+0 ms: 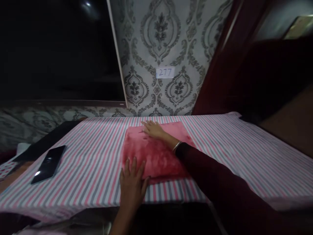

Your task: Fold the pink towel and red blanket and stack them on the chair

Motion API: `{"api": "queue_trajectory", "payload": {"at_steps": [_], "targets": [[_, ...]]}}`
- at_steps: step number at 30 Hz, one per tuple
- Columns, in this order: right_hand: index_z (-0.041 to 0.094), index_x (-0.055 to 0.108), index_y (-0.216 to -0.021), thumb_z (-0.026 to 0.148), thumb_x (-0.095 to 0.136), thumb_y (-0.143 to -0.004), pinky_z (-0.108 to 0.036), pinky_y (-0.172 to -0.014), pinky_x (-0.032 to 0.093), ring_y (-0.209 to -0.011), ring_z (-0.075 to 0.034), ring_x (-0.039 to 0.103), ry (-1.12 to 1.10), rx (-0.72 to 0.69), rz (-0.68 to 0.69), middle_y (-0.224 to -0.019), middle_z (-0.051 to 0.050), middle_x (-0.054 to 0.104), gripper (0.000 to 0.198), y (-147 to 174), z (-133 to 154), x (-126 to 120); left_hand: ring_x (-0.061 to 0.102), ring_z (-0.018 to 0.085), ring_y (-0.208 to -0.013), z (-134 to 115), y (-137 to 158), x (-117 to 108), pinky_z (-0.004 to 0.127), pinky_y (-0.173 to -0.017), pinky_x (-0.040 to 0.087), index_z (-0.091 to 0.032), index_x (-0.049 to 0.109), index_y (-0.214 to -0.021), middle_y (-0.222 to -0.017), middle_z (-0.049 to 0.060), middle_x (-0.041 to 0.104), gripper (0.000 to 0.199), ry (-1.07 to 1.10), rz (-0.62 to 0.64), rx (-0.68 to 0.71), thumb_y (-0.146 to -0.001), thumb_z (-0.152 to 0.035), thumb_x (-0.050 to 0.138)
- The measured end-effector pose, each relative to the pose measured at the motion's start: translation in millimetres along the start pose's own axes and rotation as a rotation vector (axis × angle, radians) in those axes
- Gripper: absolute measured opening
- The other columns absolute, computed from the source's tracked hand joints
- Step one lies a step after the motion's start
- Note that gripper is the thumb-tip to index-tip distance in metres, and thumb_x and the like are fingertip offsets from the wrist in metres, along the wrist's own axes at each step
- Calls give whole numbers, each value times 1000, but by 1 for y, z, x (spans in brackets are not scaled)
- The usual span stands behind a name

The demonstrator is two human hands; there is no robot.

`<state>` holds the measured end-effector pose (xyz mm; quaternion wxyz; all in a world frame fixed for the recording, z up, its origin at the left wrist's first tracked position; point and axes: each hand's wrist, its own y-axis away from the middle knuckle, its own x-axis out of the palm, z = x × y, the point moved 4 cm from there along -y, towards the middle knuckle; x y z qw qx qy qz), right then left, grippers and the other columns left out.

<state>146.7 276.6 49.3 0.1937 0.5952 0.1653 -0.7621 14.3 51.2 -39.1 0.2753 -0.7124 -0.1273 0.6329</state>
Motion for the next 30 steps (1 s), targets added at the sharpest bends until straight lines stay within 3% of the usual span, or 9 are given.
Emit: {"api": "queue_trajectory", "payload": {"at_steps": [5, 8, 10, 12, 15, 19, 23, 26, 30], "targets": [[26, 27, -168, 55, 31, -110, -62, -126, 16, -160, -34, 17, 78, 290, -96, -172, -14, 24, 65, 73, -92, -30, 36, 47, -150, 3, -5, 0, 64, -106, 46, -27, 61, -147, -161, 17, 47, 49, 16, -22, 1, -99, -36, 55], [24, 27, -167, 55, 33, -109, -58, -126, 20, -160, -33, 17, 42, 351, -59, -174, -14, 16, 66, 102, -125, -20, 36, 49, -150, 5, -8, 3, 68, -104, 46, -27, 57, -151, -161, 18, 46, 52, 33, -10, 24, -99, -37, 55], [24, 27, -167, 55, 33, -109, -51, -124, 31, -157, -31, 27, -31, 349, -54, -175, -13, 10, 66, 110, -134, -7, 34, 49, -151, 6, -10, 4, 69, -103, 47, -31, 51, -155, -161, 17, 46, 57, 44, -3, 26, -99, -38, 54], [25, 27, -167, 54, 31, -110, -45, -120, 38, -153, -29, 37, -83, 350, -88, -175, -12, 7, 64, 114, -137, 3, 34, 49, -150, 5, -12, 4, 70, -103, 47, -31, 49, -156, -161, 17, 47, 58, 40, 0, 21, -99, -39, 54], [26, 27, -167, 51, 31, -111, -43, -121, 38, -153, -28, 37, -100, 375, -87, -175, -11, 9, 63, 117, -136, 4, 36, 49, -150, -2, -14, -2, 68, -103, 47, -26, 56, -151, -160, 19, 47, 54, 15, 42, 9, -100, -40, 52], [26, 30, -167, 53, 29, -110, -62, -123, 28, -159, -37, 20, -106, 388, -30, -175, -12, 11, 63, 123, -132, -9, 38, 48, -149, -11, -17, -17, 69, -110, 41, -23, 60, -148, -161, 19, 47, 52, -27, 140, -34, -101, -44, 51], [29, 31, -166, 57, 29, -108, -70, -122, 22, -159, -41, 13, 50, 282, -183, -174, -11, 18, 64, 151, -110, -12, 38, 45, -150, -21, -23, -34, 75, -118, 25, -25, 55, -152, -161, 17, 48, 58, -28, 197, -59, -98, -48, 54], [32, 36, -164, 58, 31, -108, -68, -122, 22, -159, -41, 15, 135, 123, -251, -173, -8, 24, 62, 188, -88, 8, 34, 42, -153, -42, -28, -39, 73, -123, 16, -25, 49, -156, -164, 15, 44, 62, 3, 173, 2, -99, -47, 55], [35, 41, -162, 56, 36, -107, -63, -122, 28, -160, -38, 12, 160, 47, -241, -173, -4, 26, 59, 223, -78, 48, 23, 44, -157, -73, -24, -17, 73, -123, 14, -34, 46, -158, -170, 10, 35, 68, 64, 210, 106, -94, -48, 63]]}}
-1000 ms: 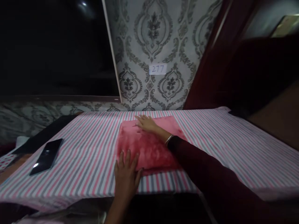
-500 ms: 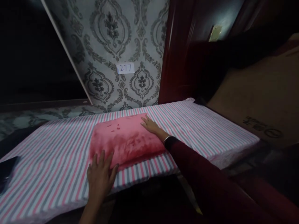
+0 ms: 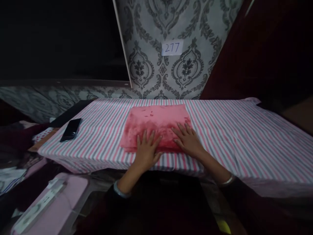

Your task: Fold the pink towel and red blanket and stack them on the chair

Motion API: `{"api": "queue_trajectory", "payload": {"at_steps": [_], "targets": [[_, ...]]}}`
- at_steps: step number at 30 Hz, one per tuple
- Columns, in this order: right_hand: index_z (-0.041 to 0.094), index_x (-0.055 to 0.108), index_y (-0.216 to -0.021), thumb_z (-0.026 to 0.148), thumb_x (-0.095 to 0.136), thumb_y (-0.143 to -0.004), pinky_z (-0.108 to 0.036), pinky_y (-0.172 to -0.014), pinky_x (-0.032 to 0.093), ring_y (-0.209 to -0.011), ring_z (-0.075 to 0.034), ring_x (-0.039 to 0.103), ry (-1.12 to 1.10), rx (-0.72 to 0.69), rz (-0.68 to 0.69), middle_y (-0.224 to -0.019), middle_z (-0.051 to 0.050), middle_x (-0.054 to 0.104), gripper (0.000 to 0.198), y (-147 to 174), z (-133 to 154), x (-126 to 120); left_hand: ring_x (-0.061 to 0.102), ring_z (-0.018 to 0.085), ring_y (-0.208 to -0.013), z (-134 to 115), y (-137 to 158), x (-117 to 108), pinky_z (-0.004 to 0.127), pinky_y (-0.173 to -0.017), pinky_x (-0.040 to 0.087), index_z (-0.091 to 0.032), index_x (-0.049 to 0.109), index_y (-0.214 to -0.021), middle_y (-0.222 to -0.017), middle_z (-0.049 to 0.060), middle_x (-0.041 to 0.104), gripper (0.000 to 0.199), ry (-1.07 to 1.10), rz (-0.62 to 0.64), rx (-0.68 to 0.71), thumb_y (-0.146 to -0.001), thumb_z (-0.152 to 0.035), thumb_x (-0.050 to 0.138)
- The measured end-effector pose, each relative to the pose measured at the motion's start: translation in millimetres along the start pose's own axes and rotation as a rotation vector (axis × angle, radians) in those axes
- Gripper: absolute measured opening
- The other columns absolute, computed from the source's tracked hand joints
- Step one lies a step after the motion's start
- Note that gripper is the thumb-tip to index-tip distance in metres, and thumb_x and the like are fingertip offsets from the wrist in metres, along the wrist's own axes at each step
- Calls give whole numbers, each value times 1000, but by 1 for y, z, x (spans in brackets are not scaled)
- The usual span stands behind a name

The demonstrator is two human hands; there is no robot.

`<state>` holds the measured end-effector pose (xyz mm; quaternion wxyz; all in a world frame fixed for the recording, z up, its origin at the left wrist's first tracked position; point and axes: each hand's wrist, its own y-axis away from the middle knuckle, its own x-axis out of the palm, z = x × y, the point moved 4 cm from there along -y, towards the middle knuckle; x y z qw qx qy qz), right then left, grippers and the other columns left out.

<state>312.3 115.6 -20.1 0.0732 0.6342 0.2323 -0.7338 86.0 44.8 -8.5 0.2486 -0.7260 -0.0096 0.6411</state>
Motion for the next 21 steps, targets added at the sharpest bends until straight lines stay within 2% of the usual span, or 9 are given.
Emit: {"api": "queue_trajectory", "payload": {"at_steps": [3, 6, 9, 12, 15, 17, 19, 21], "targets": [[32, 42, -162, 52, 38, -107, -58, -121, 33, -161, -35, 9, -13, 18, -15, -173, -3, 23, 59, 9, -1, 15, 24, 45, -157, -8, 3, 20, 74, -122, 15, -37, 44, -159, -170, 8, 34, 68, 13, 28, -6, -95, -48, 63], [29, 45, -160, 49, 38, -107, -55, -122, 32, -161, -34, 8, -5, 20, -61, -173, -3, 26, 57, 9, -1, 20, 25, 43, -157, -9, 8, 25, 73, -123, 15, -37, 45, -158, -170, 8, 35, 67, 13, 26, -12, -95, -47, 64], [29, 49, -158, 48, 36, -107, -56, -121, 34, -160, -34, 13, 7, 7, -109, -171, -4, 30, 56, 12, -1, 21, 29, 42, -155, -3, 11, 16, 71, -122, 22, -36, 50, -155, -168, 8, 40, 63, 49, 16, 9, -94, -46, 65], [35, 52, -155, 49, 33, -106, -65, -117, 35, -157, -36, 24, 19, 26, -122, -168, -3, 37, 54, 13, -4, 20, 47, 32, -146, 15, 5, -4, 57, -119, 37, -29, 55, -151, -156, 9, 55, 50, 140, -2, 10, -102, -38, 51], [32, 55, -152, 47, 27, -107, -70, -116, 31, -151, -36, 37, 4, 47, -89, -161, -8, 48, 55, -5, -11, 7, 56, 25, -139, 50, -25, -28, 47, -116, 43, -20, 56, -149, -148, 11, 63, 48, 193, -3, -86, -106, -29, 36], [28, 54, -153, 45, 24, -108, -69, -119, 29, -148, -35, 43, -17, 74, -77, -157, -10, 52, 57, -35, -15, -9, 48, 26, -147, 78, -60, -37, 47, -121, 38, -14, 50, -153, -156, 16, 55, 51, 164, 97, -188, -105, -30, 38], [25, 50, -155, 44, 25, -108, -66, -120, 29, -148, -33, 43, -35, 116, -67, -158, -11, 51, 57, -75, -19, -27, 35, 27, -156, 103, -99, -37, 47, -125, 32, -14, 42, -157, -165, 16, 42, 57, 123, 282, -337, -104, -34, 42], [25, 47, -157, 46, 28, -108, -64, -120, 31, -150, -33, 40, -52, 189, -26, -161, -11, 48, 57, -115, -21, -38, 32, 29, -157, 119, -136, -34, 51, -124, 31, -16, 40, -159, -168, 17, 36, 59, 103, 328, -410, -104, -38, 42]]}}
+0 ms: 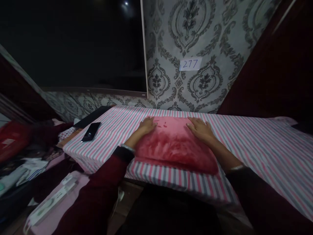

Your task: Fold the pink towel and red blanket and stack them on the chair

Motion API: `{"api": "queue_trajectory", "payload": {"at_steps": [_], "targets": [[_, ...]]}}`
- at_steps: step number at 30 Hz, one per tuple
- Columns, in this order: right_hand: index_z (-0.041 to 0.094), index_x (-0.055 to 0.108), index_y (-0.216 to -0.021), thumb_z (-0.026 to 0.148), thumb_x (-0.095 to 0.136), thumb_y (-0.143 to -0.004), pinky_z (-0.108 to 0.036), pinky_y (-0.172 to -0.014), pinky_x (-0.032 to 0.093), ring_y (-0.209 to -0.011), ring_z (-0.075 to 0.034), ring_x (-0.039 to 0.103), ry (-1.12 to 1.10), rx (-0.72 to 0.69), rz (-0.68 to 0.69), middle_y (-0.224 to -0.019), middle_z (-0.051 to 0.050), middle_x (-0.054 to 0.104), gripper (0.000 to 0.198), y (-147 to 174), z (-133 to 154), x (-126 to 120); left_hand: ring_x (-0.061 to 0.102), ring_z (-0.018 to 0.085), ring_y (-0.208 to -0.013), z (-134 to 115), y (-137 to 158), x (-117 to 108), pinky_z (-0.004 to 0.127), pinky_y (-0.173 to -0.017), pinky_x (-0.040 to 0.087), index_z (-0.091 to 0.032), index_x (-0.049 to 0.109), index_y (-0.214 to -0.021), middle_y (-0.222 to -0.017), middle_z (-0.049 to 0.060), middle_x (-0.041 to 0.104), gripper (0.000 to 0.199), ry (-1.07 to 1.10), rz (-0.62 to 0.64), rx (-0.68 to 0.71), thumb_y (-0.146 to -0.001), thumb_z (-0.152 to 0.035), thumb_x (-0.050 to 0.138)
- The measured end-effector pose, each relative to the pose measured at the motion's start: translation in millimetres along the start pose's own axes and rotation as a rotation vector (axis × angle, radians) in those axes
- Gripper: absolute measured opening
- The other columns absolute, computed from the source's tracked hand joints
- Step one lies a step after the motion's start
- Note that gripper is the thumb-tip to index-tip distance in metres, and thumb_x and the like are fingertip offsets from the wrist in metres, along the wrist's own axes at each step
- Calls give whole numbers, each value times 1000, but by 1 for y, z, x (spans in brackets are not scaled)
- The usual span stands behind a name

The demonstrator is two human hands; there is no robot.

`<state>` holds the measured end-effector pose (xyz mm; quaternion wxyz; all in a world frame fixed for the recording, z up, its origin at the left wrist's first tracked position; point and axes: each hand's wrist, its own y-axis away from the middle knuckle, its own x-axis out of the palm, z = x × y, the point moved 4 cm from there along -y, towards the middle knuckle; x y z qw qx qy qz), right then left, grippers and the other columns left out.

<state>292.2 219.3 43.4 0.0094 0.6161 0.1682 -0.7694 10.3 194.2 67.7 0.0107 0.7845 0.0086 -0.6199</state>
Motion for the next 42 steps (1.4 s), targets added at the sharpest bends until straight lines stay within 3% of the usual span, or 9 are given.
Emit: {"api": "queue_trajectory", "payload": {"at_steps": [4, 9, 12, 22, 26, 29, 33, 37, 42], "targets": [[22, 46, -158, 46, 26, -110, -61, -119, 31, -152, -34, 34, 2, 165, 73, -164, -13, 42, 57, -45, 2, 15, 27, 34, -158, -7, -42, 10, 63, -124, 27, -19, 42, -158, -168, 18, 35, 60, -24, -24, -94, -105, -45, 35], [20, 50, -155, 47, 29, -109, -57, -114, 38, -149, -37, 34, 69, 123, 9, -159, -15, 46, 57, -39, -7, 59, 23, 38, -158, 2, -44, 51, 64, -118, 35, -22, 38, -160, -171, 18, 28, 61, -53, -76, -121, -106, -48, 30], [21, 48, -156, 48, 29, -109, -57, -114, 39, -151, -37, 30, 55, 132, 8, -161, -14, 44, 58, -36, -12, 69, 34, 39, -151, 8, -45, 59, 60, -114, 41, -24, 41, -159, -169, 17, 32, 61, -79, -120, -114, -106, -50, 30], [23, 42, -161, 47, 25, -109, -63, -119, 33, -157, -36, 23, -38, 191, 139, -170, -12, 31, 60, -38, -12, 47, 37, 40, -149, 6, -47, 47, 59, -114, 41, -25, 37, -162, -169, 15, 32, 64, -68, -77, -116, -105, -52, 28], [26, 36, -164, 49, 24, -109, -70, -120, 25, -160, -37, 15, -34, 159, 186, -172, -11, 24, 61, -15, -8, 26, 24, 41, -157, -3, -42, 32, 64, -122, 28, -23, 33, -165, -173, 16, 26, 69, -84, -13, -120, -104, -56, 28], [30, 37, -164, 52, 25, -110, -69, -122, 20, -160, -36, 14, 7, -30, 98, -173, -8, 22, 60, 17, 10, 17, 12, 39, -161, -29, -22, 29, 66, -126, 13, -22, 33, -165, -174, 16, 19, 70, -137, -74, 83, -104, -58, 30], [28, 37, -164, 54, 27, -109, -65, -124, 21, -159, -34, 19, 28, -231, 104, -172, -9, 25, 61, 59, 30, 35, 11, 35, -162, -65, 17, 59, 66, -127, 10, -30, 32, -165, -175, 9, 20, 65, -178, -45, 465, -105, -56, 35], [27, 35, -165, 53, 32, -109, -64, -126, 17, -160, -33, 18, 47, -242, 77, -173, -9, 22, 62, 74, 33, 53, 15, 38, -161, -66, 32, 87, 69, -125, 15, -30, 33, -164, -174, 10, 25, 65, -211, -42, 470, -104, -53, 43], [28, 37, -164, 52, 34, -109, -61, -127, 17, -160, -31, 19, 44, -222, 63, -172, -8, 25, 60, 74, 35, 54, 18, 39, -160, -65, 29, 82, 69, -126, 16, -25, 37, -163, -172, 13, 27, 62, -198, -65, 490, -106, -49, 41]]}}
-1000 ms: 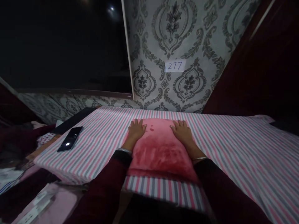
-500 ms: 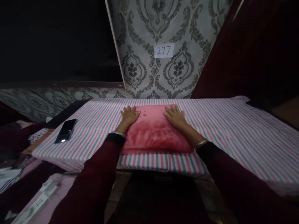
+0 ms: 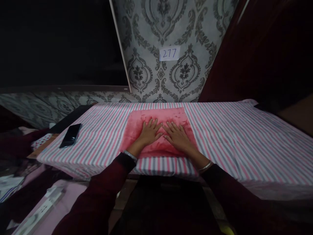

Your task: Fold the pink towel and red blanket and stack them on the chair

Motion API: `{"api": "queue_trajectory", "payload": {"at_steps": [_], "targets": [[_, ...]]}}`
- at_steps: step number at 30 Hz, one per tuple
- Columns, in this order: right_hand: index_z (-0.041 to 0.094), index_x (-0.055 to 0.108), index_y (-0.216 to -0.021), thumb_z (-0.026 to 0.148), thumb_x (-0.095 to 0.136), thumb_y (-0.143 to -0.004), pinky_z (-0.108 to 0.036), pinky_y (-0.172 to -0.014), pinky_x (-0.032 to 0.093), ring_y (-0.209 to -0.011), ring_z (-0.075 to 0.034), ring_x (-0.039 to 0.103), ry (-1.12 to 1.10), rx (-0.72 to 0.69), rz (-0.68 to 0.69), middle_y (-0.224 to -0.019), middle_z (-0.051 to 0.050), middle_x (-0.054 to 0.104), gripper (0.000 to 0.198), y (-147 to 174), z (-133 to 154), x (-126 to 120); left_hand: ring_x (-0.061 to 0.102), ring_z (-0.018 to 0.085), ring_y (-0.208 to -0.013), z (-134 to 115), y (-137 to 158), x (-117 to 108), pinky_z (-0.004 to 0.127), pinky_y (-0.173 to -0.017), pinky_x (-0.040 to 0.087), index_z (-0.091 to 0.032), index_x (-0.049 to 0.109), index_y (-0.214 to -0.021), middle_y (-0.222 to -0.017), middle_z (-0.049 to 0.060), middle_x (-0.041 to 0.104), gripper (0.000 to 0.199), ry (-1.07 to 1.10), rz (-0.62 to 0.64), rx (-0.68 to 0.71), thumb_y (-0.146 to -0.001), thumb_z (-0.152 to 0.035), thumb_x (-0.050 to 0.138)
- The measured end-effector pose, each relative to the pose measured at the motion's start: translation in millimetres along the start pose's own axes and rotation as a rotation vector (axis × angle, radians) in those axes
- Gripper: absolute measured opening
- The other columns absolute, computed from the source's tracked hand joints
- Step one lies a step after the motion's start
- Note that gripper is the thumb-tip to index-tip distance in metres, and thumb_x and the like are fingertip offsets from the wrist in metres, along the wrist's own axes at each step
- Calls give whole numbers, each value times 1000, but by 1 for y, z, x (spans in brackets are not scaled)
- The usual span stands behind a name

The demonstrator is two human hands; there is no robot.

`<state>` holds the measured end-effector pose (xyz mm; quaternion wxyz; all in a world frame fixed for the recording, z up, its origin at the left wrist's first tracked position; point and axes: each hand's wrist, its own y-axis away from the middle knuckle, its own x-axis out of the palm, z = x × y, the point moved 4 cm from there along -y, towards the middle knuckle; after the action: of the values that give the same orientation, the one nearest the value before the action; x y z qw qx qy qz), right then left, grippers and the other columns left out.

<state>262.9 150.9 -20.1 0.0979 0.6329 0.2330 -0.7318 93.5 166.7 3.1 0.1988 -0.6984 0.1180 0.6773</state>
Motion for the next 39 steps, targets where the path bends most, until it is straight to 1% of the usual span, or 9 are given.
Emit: {"api": "queue_trajectory", "payload": {"at_steps": [4, 8, 11, 16, 22, 27, 34, 36, 39], "targets": [[29, 34, -165, 50, 36, -109, -62, -126, 19, -160, -32, 19, -41, 1, 105, -172, -9, 24, 60, -5, -5, -10, 18, 36, -161, -1, 7, -13, 66, -127, 17, -27, 39, -162, -172, 12, 28, 63, 84, 91, -36, -104, -53, 45], [33, 40, -162, 44, 27, -111, -62, -124, 24, -160, -31, 20, -159, -30, 238, -171, -7, 28, 54, -20, -9, -26, 25, 31, -160, -19, 40, -19, 62, -128, 18, -28, 43, -159, -170, 12, 33, 59, 166, -2, 43, -105, -51, 43], [35, 40, -162, 41, 29, -110, -62, -125, 20, -160, -30, 17, -174, -154, 230, -171, -5, 27, 53, -41, 3, -31, 25, 32, -159, -40, 69, -5, 62, -127, 23, -26, 41, -160, -169, 14, 34, 65, 157, -75, 138, -101, -49, 53], [33, 29, -166, 50, 40, -108, -66, -125, 12, -161, -32, 10, -97, -321, 283, -173, -7, 20, 62, -92, 21, -12, 29, 39, -157, -54, 89, 24, 67, -124, 25, -24, 40, -161, -167, 16, 38, 69, 64, -173, 95, -98, -43, 59], [32, 27, -167, 51, 32, -110, -61, -126, 18, -160, -31, 19, -64, -128, 302, -174, -7, 19, 61, -148, 0, 2, 33, 38, -155, -52, 90, 27, 65, -124, 28, -28, 46, -157, -168, 10, 39, 63, 79, -239, 106, -96, -38, 60], [29, 31, -166, 50, 28, -111, -58, -123, 27, -153, -29, 36, -78, -69, 211, -168, -10, 35, 59, -157, -7, 13, 35, 39, -154, -53, 90, 28, 65, -122, 31, -28, 46, -157, -167, 11, 41, 63, 99, -248, 101, -96, -37, 60], [30, 27, -167, 50, 29, -110, -59, -124, 26, -158, -31, 26, -52, -22, 266, -172, -10, 26, 61, -157, -3, 2, 43, 33, -150, -47, 96, 2, 64, -124, 31, -30, 51, -154, -161, 7, 50, 54, 170, -209, 128, -101, -39, 53], [32, 28, -167, 53, 31, -109, -64, -125, 21, -160, -35, 17, -48, -94, 242, -173, -9, 21, 62, -157, 15, -6, 47, 30, -147, -32, 100, -11, 64, -126, 26, -31, 52, -153, -155, 7, 56, 51, 171, -265, 78, -102, -35, 50], [39, 30, -166, 55, 31, -109, -65, -126, 13, -161, -34, 8, -111, -371, 232, -174, -3, 18, 58, -152, 60, -8, 47, 36, -146, -6, 108, -14, 68, -126, 22, -26, 58, -149, -151, 13, 60, 51, 100, -361, -97, -100, -36, 52]]}}
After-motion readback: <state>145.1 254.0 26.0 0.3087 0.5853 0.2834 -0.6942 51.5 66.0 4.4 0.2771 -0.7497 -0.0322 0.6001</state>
